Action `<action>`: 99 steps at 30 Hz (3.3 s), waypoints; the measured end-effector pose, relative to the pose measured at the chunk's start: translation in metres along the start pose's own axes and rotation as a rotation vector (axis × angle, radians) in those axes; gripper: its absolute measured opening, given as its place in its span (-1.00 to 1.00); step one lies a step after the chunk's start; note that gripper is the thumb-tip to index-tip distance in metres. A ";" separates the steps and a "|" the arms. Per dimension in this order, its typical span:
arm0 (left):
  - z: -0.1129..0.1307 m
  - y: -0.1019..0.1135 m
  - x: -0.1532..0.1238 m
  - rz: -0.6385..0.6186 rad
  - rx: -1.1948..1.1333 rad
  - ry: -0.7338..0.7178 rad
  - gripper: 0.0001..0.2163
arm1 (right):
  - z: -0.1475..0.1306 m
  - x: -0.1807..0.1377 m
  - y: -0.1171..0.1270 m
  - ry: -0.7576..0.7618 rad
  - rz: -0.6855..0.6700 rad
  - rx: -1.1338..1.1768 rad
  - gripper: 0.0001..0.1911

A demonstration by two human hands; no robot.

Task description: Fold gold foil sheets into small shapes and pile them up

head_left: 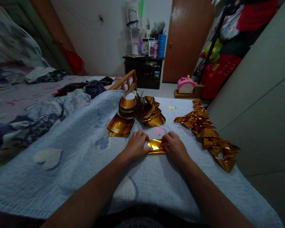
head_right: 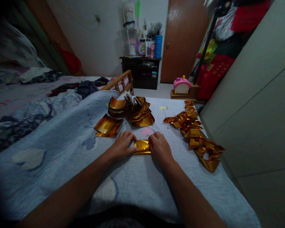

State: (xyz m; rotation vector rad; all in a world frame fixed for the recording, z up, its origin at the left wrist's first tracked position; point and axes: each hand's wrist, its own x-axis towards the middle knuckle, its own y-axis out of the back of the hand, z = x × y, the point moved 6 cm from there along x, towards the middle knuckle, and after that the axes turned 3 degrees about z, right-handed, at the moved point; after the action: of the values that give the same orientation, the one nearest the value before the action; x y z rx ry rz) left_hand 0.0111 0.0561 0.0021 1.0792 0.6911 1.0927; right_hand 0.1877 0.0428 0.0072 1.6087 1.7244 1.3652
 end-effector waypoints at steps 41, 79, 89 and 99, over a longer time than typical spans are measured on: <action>-0.004 0.000 -0.002 -0.134 -0.025 -0.046 -0.45 | -0.038 -0.005 -0.019 0.142 -0.228 0.036 -0.77; 0.011 0.003 0.000 -0.176 -0.179 -0.259 -0.83 | -0.035 -0.012 -0.014 0.192 -0.247 0.061 -0.77; 0.005 0.000 0.000 -0.175 -0.131 -0.199 -0.69 | -0.033 -0.008 -0.022 0.085 -0.203 0.007 -0.84; 0.002 -0.001 0.001 -0.131 -0.085 -0.170 -0.62 | -0.034 -0.009 -0.021 0.088 -0.194 -0.045 -0.84</action>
State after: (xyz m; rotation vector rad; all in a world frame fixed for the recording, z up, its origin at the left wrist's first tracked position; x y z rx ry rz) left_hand 0.0133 0.0558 0.0016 1.0255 0.5671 0.8989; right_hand 0.1507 0.0253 0.0015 1.3370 1.8333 1.3871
